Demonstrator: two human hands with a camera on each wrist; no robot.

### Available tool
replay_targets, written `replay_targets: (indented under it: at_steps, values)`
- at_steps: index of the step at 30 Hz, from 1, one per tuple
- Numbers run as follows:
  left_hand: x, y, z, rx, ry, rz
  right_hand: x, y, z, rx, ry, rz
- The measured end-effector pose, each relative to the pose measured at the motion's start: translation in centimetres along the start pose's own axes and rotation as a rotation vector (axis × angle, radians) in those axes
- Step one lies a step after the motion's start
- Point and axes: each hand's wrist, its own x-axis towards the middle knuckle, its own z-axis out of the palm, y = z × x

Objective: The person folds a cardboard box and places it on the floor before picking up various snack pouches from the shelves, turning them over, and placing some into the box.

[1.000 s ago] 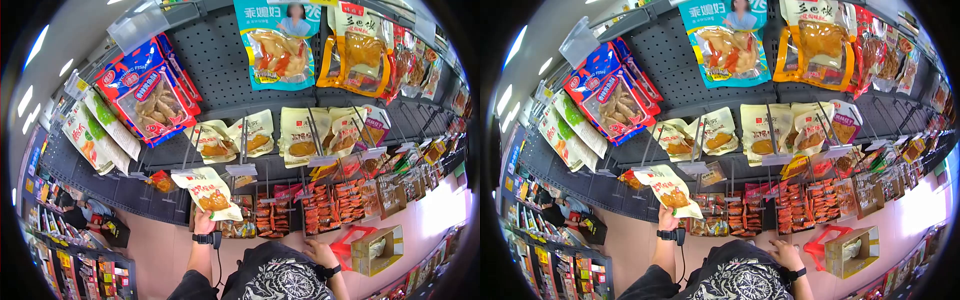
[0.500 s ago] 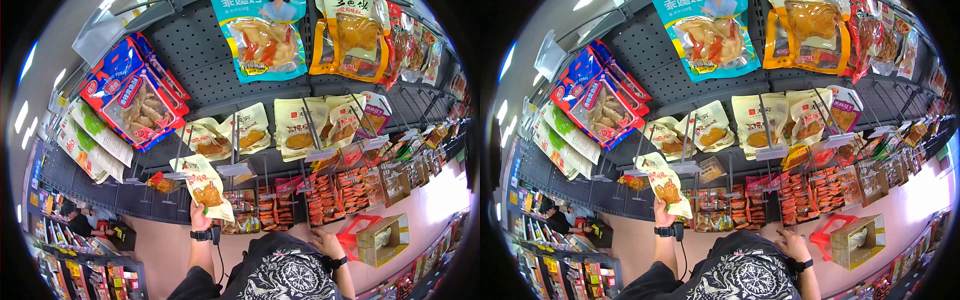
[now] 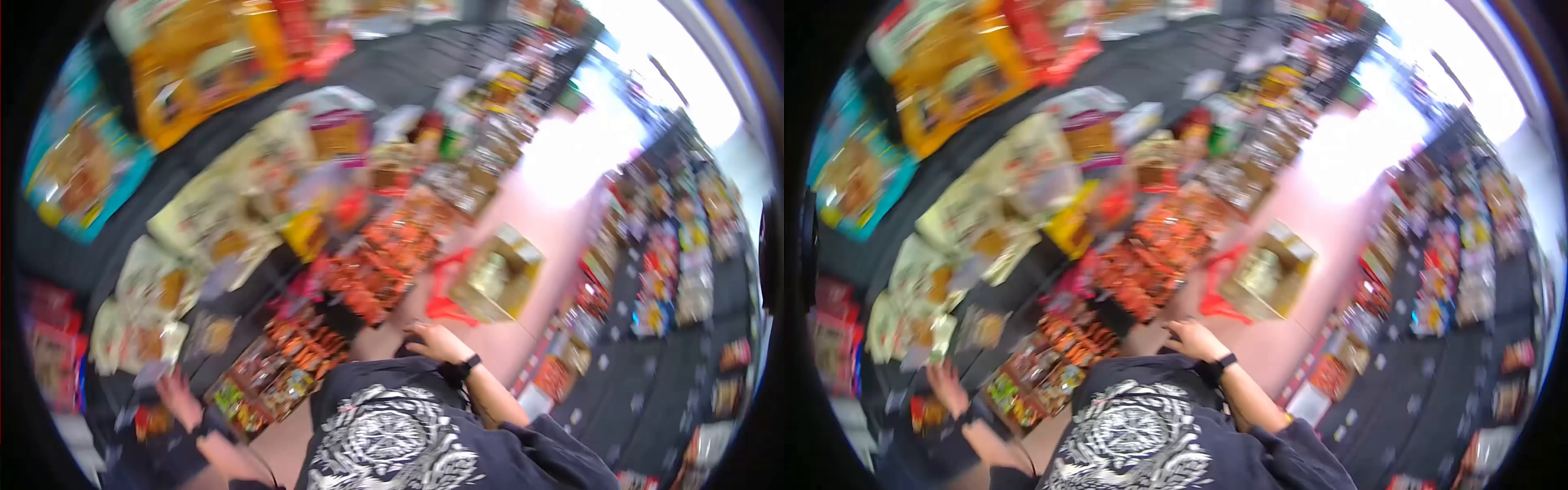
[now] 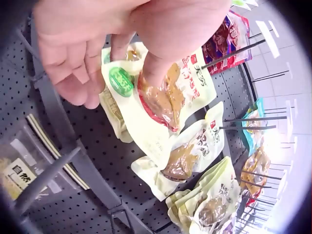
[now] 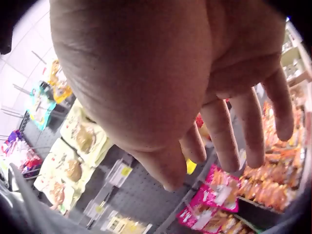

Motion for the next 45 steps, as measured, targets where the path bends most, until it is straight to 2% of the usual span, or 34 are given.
replay_targets:
  at_steps: [1,4,5,6,7,8,9,10,11,12,13,15,17,19,20,22,23,25,27,29,31,33,34,35,37,39,41,43,44,45]
  values:
    - [-1.8,0.0,-1.6,0.09,-0.111,0.04,-1.1,0.9,-1.2,0.045,0.036,0.092]
    - [-6.5,0.9,-2.7,0.397,0.059,-0.11,-4.4,6.5,-3.6,0.171,0.145,0.322]
    - [-6.9,0.2,-4.4,0.426,0.034,-0.152,-5.6,8.6,-4.2,0.203,0.165,0.398]
    - [-10.4,1.5,-1.9,0.233,-0.022,-0.186,-6.2,10.3,-5.6,0.216,0.181,0.419]
    - [-12.5,0.9,0.0,0.463,0.041,-0.196,-6.6,14.1,-5.0,0.234,0.25,0.514]
    - [-14.9,0.3,2.4,0.505,0.057,-0.238,-6.7,17.2,-5.7,0.195,0.333,0.567]
    - [-15.6,-2.1,1.1,0.625,-0.035,-0.363,-6.7,20.0,-6.1,0.157,0.409,0.622]
    - [-16.2,-6.3,-1.8,0.694,-0.095,-0.367,-6.3,23.2,-6.3,0.185,0.51,0.68]
    - [-20.1,-5.4,3.6,0.914,-0.112,-0.567,-5.6,26.5,-6.6,0.215,0.609,0.739]
    - [-21.2,-5.6,5.1,0.934,-0.104,-0.562,-4.8,29.6,-6.8,0.294,0.66,0.776]
    - [-22.4,-5.6,6.7,0.947,-0.115,-0.587,-3.8,32.6,-6.9,0.54,0.647,0.862]
    - [-24.6,-6.2,9.9,0.971,-0.139,-0.639,-1.9,38.0,-6.1,0.779,0.619,0.973]
    - [-27.5,-8.0,12.8,0.976,-0.145,-0.701,-0.1,43.3,-4.8,0.495,0.43,1.139]
    - [-30.3,-8.7,14.4,0.994,-0.134,-0.763,0.9,48.5,-2.1,0.442,0.293,1.191]
    - [-31.2,-9.3,15.1,1.002,-0.134,-0.788,1.7,49.5,-1.4,0.46,0.273,1.192]
    - [-32.5,-10.5,16.1,1.011,-0.136,-0.833,3.6,51.1,0.4,0.427,0.343,1.38]
    - [-33.5,-10.9,15.8,1.015,-0.127,-0.863,4.4,50.9,0.8,0.439,0.314,1.379]
    - [-35.8,-11.0,14.5,1.018,-0.106,-0.925,5.7,50.4,1.1,0.507,0.449,1.514]
    - [-37.7,-11.6,12.9,1.004,-0.097,-0.982,6.5,51.4,2.3,0.573,0.387,1.542]
    - [-39.1,-12.2,11.2,0.979,-0.104,-1.034,7.1,51.4,2.6,0.618,0.426,1.624]
    - [-40.5,-12.2,9.0,0.952,-0.121,-1.096,6.7,50.9,2.9,0.539,0.467,1.625]
    - [-41.7,-13.4,5.7,0.905,-0.157,-1.157,5.8,50.8,2.0,0.555,0.535,1.478]
    - [-40.4,-14.3,4.2,0.861,-0.255,-1.223,4.9,50.1,1.7,0.429,0.51,1.391]
    - [-39.4,-14.6,4.4,0.847,-0.266,-1.214,4.3,50.8,2.8,0.357,0.499,1.393]
    - [-37.4,-15.3,5.1,0.976,-0.59,-1.08,3.0,49.8,1.8,0.3,0.438,1.428]
    - [-35.9,-14.8,10.1,0.948,-0.53,-1.06,1.5,48.7,0.3,0.333,0.48,1.246]
    - [-34.4,-14.1,14.4,0.908,-0.469,-1.046,-0.4,44.5,-3.7,0.667,0.794,1.135]
    - [-32.7,-13.1,16.8,0.904,-0.506,-0.667,-2.7,37.5,-9.0,0.865,0.911,1.01]
    - [-31.8,-12.6,17.5,0.876,-0.498,-0.652,-4.0,35.4,-9.9,1.007,0.979,0.798]
    - [-31.2,-12.0,18.1,0.889,-0.617,-0.527,-5.1,33.1,-10.8,1.139,1.031,0.577]
